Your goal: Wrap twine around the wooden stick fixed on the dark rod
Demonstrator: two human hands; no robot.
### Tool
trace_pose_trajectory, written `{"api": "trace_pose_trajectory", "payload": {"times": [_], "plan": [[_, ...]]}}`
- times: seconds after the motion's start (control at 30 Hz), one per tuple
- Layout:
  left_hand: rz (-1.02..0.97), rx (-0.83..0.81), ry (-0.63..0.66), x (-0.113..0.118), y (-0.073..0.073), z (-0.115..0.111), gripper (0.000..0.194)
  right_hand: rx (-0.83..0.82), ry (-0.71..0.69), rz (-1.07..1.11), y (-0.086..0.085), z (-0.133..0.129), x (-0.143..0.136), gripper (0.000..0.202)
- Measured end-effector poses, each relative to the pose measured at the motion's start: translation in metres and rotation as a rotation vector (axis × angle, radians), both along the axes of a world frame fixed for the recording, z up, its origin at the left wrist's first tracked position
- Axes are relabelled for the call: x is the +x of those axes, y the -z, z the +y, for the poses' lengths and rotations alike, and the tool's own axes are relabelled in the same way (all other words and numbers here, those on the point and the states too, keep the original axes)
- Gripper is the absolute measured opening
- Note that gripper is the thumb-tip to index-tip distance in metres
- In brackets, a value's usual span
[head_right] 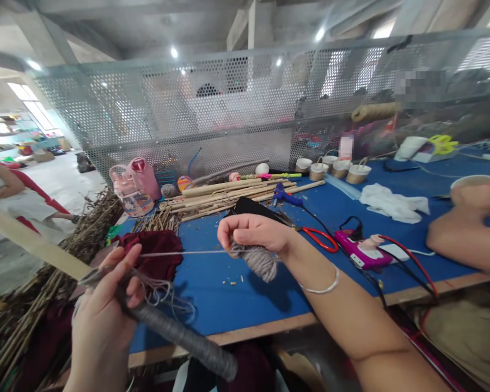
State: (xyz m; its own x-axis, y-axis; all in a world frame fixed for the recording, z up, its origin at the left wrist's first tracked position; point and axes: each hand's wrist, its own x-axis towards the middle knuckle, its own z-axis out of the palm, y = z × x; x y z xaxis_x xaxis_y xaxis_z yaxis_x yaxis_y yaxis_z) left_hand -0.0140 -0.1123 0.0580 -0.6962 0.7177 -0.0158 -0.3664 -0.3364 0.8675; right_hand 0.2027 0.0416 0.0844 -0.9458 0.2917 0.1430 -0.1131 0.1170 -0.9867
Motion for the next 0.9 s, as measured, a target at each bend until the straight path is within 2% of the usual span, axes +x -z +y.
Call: {"api": "trace_pose_trajectory", "payload": {"times": [0.1, 0.2, 0.27, 0.37, 0.4, 0.47, 0.6, 0.67, 0.8, 0.83, 0.9], "plan": [[0.062, -0.057, 0.094, 0.004, -0.001, 0.002, 0.042, 0.092, 0.077, -0.008, -0.007, -0.001, -0.002, 0.042], [0.183, -0.143, 0.330, 0.018, 0.002, 0.002, 0.040, 0.221, 0.230, -0.032, -0.017, -0.001, -0.016, 0.036], [0.243, -0.204, 0.537, 0.032, 0.010, 0.003, 0.040, 0.263, 0.309, -0.018, -0.019, 0.000, -0.027, 0.032], [0.220, -0.180, 0.872, 0.051, 0.030, 0.003, 0.037, 0.233, 0.263, -0.005, -0.009, 0.003, -0.040, 0.033], [0.196, -0.141, 0.907, 0.056, 0.037, 0.002, 0.034, 0.212, 0.245, -0.009, -0.003, 0.006, -0.043, 0.034], [0.142, -0.059, 0.914, 0.062, 0.047, -0.001, 0.034, 0.195, 0.237, -0.033, 0.011, 0.011, -0.048, 0.035], [0.081, 0.009, 0.732, 0.069, 0.054, 0.000, 0.030, 0.210, 0.252, -0.078, 0.029, 0.019, -0.056, 0.036], [0.099, -0.023, 0.744, 0.074, 0.055, 0.004, 0.032, 0.182, 0.244, -0.084, 0.031, 0.020, -0.060, 0.036], [0.176, -0.042, 0.870, 0.076, 0.055, 0.013, 0.043, 0.190, 0.277, -0.108, 0.029, 0.022, -0.068, 0.033], [0.204, -0.054, 0.869, 0.071, 0.054, 0.016, 0.050, 0.213, 0.283, -0.104, 0.030, 0.023, -0.069, 0.032], [0.323, -0.128, 0.769, 0.055, 0.049, 0.026, 0.060, 0.255, 0.290, -0.071, 0.032, 0.024, -0.072, 0.029]]}}
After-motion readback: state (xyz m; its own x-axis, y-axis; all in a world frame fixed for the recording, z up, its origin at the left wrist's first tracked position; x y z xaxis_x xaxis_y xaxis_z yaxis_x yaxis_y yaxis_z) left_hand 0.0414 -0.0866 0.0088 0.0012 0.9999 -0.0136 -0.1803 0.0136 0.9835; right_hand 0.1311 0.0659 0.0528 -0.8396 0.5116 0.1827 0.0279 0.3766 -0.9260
